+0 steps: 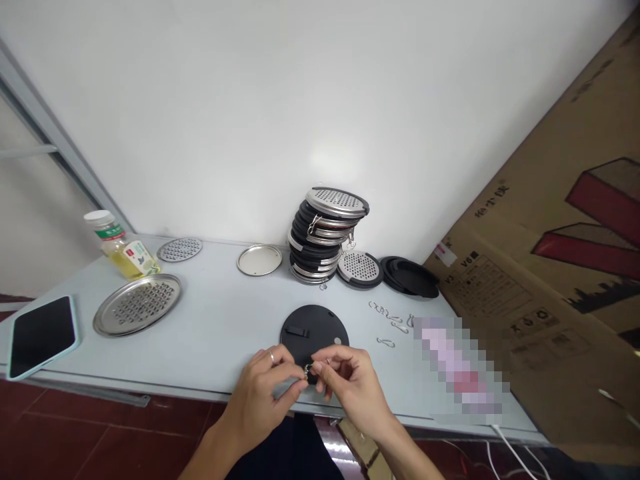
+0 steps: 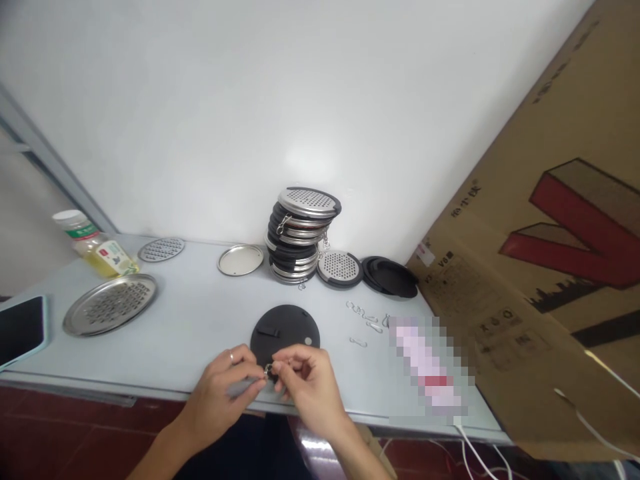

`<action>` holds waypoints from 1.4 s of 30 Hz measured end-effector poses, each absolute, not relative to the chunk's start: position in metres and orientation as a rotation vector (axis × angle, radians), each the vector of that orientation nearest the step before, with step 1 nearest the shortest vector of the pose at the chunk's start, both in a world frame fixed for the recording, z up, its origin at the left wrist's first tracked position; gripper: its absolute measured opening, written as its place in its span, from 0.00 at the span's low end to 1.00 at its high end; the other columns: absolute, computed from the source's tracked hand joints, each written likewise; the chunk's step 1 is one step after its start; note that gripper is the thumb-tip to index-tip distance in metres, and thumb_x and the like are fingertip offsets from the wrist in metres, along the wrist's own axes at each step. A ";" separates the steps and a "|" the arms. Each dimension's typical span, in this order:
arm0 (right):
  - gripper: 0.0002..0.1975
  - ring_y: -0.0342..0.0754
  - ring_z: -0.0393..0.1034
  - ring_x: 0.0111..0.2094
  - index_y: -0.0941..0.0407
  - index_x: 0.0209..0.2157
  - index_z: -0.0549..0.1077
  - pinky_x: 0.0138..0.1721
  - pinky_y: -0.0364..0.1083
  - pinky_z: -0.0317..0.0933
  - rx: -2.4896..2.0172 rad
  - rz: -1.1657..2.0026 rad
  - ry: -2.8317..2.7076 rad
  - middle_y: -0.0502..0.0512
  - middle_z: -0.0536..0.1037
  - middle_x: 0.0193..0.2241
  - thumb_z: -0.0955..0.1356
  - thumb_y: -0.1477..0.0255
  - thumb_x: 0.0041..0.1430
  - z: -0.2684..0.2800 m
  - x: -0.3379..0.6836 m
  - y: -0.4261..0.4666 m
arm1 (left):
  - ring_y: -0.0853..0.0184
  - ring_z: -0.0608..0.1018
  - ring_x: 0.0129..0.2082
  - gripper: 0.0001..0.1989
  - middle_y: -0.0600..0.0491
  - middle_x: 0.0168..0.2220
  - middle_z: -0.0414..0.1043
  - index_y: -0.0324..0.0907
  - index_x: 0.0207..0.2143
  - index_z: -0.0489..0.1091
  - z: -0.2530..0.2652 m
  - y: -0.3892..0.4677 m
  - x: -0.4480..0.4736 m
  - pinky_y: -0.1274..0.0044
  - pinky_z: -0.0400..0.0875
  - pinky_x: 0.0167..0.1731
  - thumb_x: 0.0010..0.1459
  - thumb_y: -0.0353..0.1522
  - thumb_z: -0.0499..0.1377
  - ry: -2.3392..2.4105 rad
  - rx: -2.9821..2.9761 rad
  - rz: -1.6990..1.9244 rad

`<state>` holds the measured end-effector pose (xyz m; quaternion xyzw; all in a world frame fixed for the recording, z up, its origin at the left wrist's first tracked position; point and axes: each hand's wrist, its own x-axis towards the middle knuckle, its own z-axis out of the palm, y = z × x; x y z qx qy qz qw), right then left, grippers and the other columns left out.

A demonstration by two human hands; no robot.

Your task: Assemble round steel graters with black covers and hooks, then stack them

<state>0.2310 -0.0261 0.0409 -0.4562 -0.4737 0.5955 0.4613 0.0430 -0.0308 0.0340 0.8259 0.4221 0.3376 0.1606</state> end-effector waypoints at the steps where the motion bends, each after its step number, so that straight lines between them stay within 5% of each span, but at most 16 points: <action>1: 0.16 0.42 0.70 0.20 0.58 0.32 0.79 0.20 0.39 0.63 -1.122 1.462 -1.177 0.49 0.74 0.19 0.75 0.58 0.51 0.041 0.231 -0.027 | 0.68 0.74 0.32 0.05 0.53 0.32 0.71 0.45 0.34 0.74 0.034 -0.031 0.043 0.76 0.68 0.35 0.63 0.31 0.57 1.207 2.272 0.950; 6: 0.13 0.44 0.72 0.24 0.58 0.32 0.80 0.23 0.41 0.65 -1.116 1.341 -1.336 0.55 0.79 0.27 0.72 0.62 0.57 0.046 0.228 -0.031 | 0.68 0.73 0.30 0.07 0.53 0.30 0.70 0.44 0.32 0.73 0.030 -0.031 0.050 0.76 0.69 0.33 0.63 0.33 0.57 1.249 2.040 0.989; 18: 0.14 0.44 0.71 0.22 0.58 0.32 0.79 0.22 0.41 0.64 -1.157 1.347 -1.226 0.52 0.76 0.22 0.74 0.59 0.53 0.040 0.227 -0.026 | 0.66 0.74 0.33 0.07 0.51 0.34 0.71 0.45 0.33 0.73 0.027 -0.033 0.043 0.74 0.70 0.37 0.63 0.31 0.55 1.263 2.182 0.942; 25: 0.11 0.44 0.72 0.27 0.56 0.35 0.80 0.29 0.41 0.66 -1.078 1.338 -1.479 0.54 0.80 0.29 0.69 0.64 0.63 0.046 0.226 -0.029 | 0.66 0.77 0.38 0.09 0.52 0.40 0.75 0.45 0.44 0.70 0.035 -0.029 0.043 0.74 0.73 0.41 0.61 0.34 0.59 1.215 1.912 1.000; 31: 0.11 0.42 0.71 0.26 0.55 0.42 0.76 0.28 0.41 0.64 -1.002 1.418 -1.384 0.53 0.79 0.31 0.67 0.63 0.65 0.043 0.223 -0.022 | 0.69 0.78 0.33 0.06 0.56 0.32 0.77 0.46 0.35 0.75 0.038 -0.024 0.039 0.78 0.72 0.36 0.62 0.31 0.57 1.263 1.908 1.025; 38: 0.09 0.43 0.70 0.26 0.56 0.40 0.76 0.27 0.41 0.62 -1.147 1.257 -1.468 0.53 0.79 0.29 0.68 0.66 0.63 0.034 0.220 -0.004 | 0.71 0.77 0.28 0.05 0.57 0.31 0.78 0.45 0.35 0.75 0.026 -0.017 0.034 0.79 0.73 0.32 0.60 0.30 0.59 1.354 1.991 1.031; 42: 0.07 0.43 0.70 0.28 0.54 0.39 0.78 0.29 0.42 0.61 -1.197 0.985 -1.643 0.52 0.79 0.31 0.67 0.70 0.63 0.035 0.220 0.016 | 0.73 0.77 0.24 0.10 0.56 0.30 0.78 0.43 0.44 0.76 0.015 -0.005 0.034 0.82 0.73 0.26 0.59 0.30 0.59 1.448 1.950 1.196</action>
